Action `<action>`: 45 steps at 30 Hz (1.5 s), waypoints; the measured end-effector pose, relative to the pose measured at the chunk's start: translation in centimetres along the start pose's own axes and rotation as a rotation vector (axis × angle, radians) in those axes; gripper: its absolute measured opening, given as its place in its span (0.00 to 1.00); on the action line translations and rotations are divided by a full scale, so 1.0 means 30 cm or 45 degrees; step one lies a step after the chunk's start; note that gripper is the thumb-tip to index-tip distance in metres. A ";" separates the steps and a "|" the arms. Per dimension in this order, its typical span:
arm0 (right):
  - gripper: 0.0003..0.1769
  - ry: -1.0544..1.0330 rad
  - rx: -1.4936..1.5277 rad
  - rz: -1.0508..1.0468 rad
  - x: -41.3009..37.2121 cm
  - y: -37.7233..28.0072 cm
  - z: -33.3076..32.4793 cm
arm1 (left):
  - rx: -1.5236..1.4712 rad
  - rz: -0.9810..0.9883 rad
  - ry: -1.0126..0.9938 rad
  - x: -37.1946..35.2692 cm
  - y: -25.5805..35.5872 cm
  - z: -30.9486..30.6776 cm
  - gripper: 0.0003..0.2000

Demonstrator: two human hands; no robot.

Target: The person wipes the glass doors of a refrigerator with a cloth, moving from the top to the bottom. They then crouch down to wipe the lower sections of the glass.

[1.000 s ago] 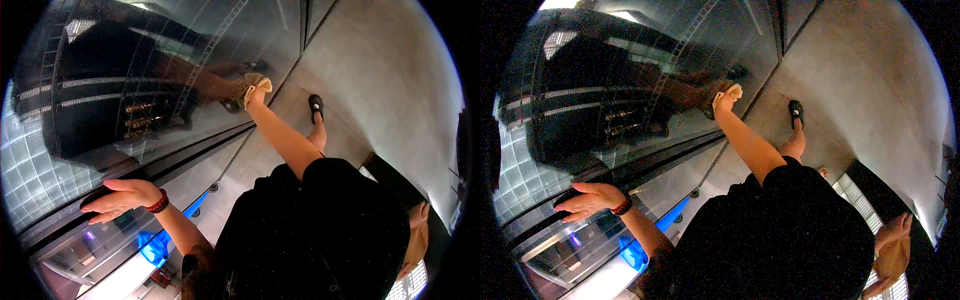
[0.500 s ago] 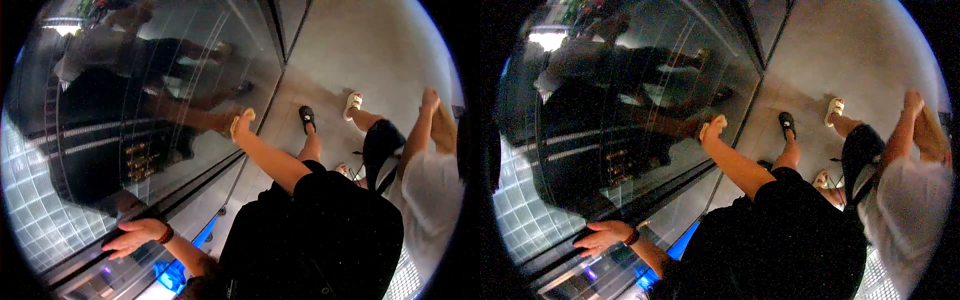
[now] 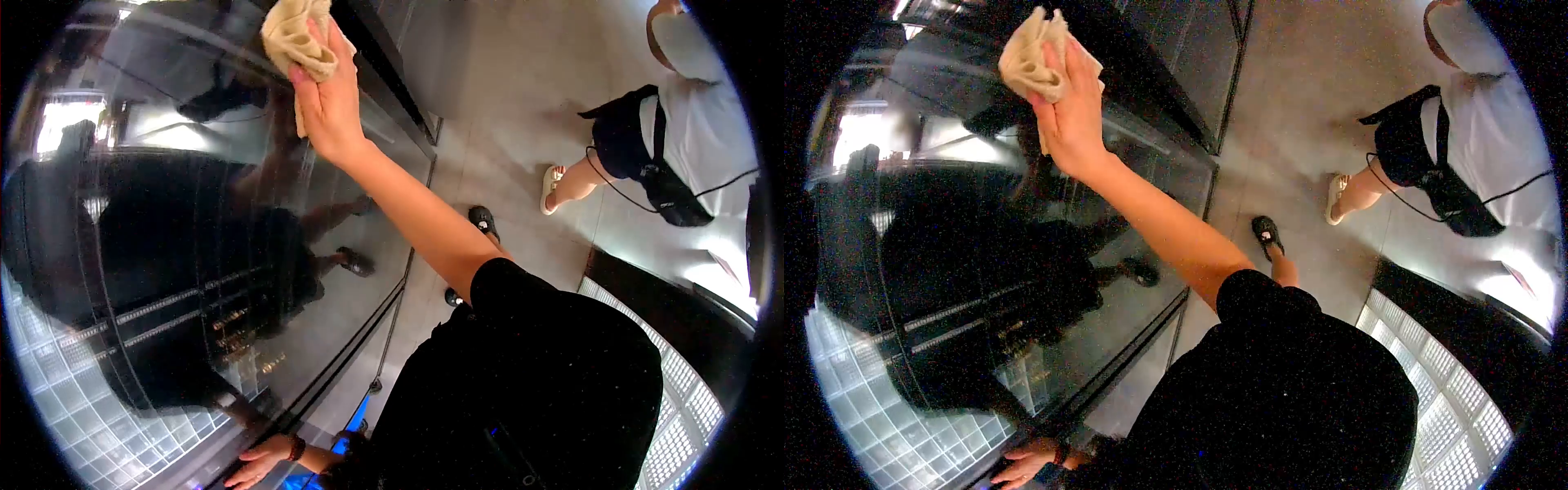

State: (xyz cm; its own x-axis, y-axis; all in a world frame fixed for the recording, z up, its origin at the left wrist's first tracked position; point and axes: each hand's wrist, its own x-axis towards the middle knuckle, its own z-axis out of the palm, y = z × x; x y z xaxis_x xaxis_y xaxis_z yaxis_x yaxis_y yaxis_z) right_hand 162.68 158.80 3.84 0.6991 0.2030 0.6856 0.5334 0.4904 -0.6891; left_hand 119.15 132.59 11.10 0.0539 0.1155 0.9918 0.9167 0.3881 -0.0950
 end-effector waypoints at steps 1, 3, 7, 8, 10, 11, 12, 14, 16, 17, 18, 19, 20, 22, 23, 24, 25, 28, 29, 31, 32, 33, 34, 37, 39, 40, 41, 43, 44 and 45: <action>0.21 -0.104 -0.008 0.110 0.004 0.025 0.013 | -0.009 -0.023 -0.015 -0.004 0.010 0.002 0.38; 0.19 -0.085 0.214 0.225 0.000 0.075 0.001 | -0.004 -0.015 0.001 -0.009 0.028 -0.003 0.38; 0.18 0.095 0.261 0.794 -0.217 0.339 -0.028 | 0.019 -0.005 0.012 -0.014 0.067 -0.001 0.38; 0.19 0.132 0.287 0.996 -0.273 0.386 -0.060 | 0.019 -0.007 0.013 -0.017 0.070 0.002 0.38; 0.21 0.177 0.238 1.107 -0.376 0.509 -0.115 | 0.025 -0.006 0.011 -0.015 0.077 -0.003 0.38; 0.23 0.128 0.257 1.230 -0.403 0.559 -0.149 | 0.030 -0.001 0.010 -0.009 0.086 -0.002 0.38; 0.24 0.077 0.277 1.352 -0.413 0.595 -0.176 | 0.032 0.005 0.006 -0.006 0.090 0.000 0.38; 0.24 0.128 0.346 1.297 -0.409 0.635 -0.175 | 0.027 0.015 0.015 -0.004 0.098 0.003 0.38; 0.23 0.021 0.420 1.330 -0.367 0.594 -0.174 | 0.027 0.017 0.016 0.007 0.084 -0.002 0.38; 0.22 0.022 0.417 1.256 -0.329 0.535 -0.163 | 0.037 0.025 0.018 0.012 0.077 0.000 0.38; 0.21 0.018 0.417 1.182 -0.249 0.442 -0.138 | 0.042 0.027 0.022 0.013 0.064 -0.006 0.38; 0.18 0.118 0.348 0.906 -0.171 0.351 -0.094 | 0.046 0.030 0.023 0.014 0.052 -0.005 0.38; 0.20 -0.139 0.419 0.891 -0.083 0.270 -0.096 | 0.048 0.031 0.021 0.016 0.033 -0.018 0.38; 0.21 -0.223 0.236 0.563 0.078 0.110 -0.030 | 0.066 0.057 0.012 0.005 0.001 -0.009 0.38; 0.24 -0.166 0.157 0.459 0.114 0.050 0.033 | 0.077 0.056 0.004 0.003 0.004 -0.010 0.38; 0.29 -0.043 0.107 0.520 0.177 -0.100 0.063 | 0.085 0.056 -0.005 0.005 0.019 -0.008 0.37; 0.37 -0.022 0.226 0.524 0.234 -0.197 0.091 | 0.099 0.056 0.038 0.010 0.041 -0.005 0.36; 0.43 -0.148 0.250 0.000 0.266 -0.382 0.129 | 0.106 0.059 0.096 0.014 0.035 0.001 0.35; 0.43 -0.189 0.287 -0.018 0.258 -0.399 0.126 | 0.122 0.063 0.079 0.015 0.031 -0.001 0.34; 0.42 -0.211 0.275 -0.079 0.223 -0.378 0.114 | 0.105 0.068 0.088 0.015 0.025 0.004 0.34; 0.41 -0.189 0.233 -0.112 0.194 -0.348 0.099 | 0.105 0.063 0.087 0.015 0.038 -0.006 0.34; 0.34 -0.244 0.295 0.005 0.152 -0.319 0.062 | 0.103 0.067 0.071 0.020 0.056 -0.014 0.34; 0.26 -0.177 0.177 0.038 0.063 -0.239 0.082 | 0.105 0.067 0.071 0.011 0.036 -0.006 0.34; 0.20 0.160 1.413 0.900 -0.108 -0.094 -0.004 | 0.084 0.103 0.118 0.021 0.059 -0.004 0.34; 0.19 0.006 0.316 0.635 -0.216 0.021 -0.093 | 0.099 0.092 0.094 0.017 0.051 -0.005 0.34; 0.17 -0.013 0.185 0.745 -0.327 0.138 -0.090 | 0.106 0.083 0.080 0.014 0.050 -0.006 0.34; 0.16 -0.042 0.058 0.855 -0.435 0.252 -0.087 | 0.068 0.090 0.077 0.016 0.057 -0.008 0.34; 0.18 -0.098 -0.015 1.017 -0.425 0.303 -0.081 | 0.068 0.090 0.092 0.014 0.049 0.001 0.34; 0.19 -0.061 0.093 1.044 -0.393 0.287 -0.078 | 0.076 0.090 0.100 0.014 0.046 0.002 0.34; 0.19 -0.028 0.203 1.071 -0.359 0.267 -0.074 | 0.127 0.098 0.081 0.014 0.046 -0.005 0.34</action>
State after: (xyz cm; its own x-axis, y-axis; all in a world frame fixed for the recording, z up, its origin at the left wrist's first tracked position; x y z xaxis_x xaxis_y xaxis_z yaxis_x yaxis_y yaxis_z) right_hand 160.47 158.68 -9.60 0.8221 0.5684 -0.0339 -0.2334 0.2821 -0.9306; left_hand 120.48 133.04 11.40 0.1500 0.0916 0.9844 0.8650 0.4700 -0.1755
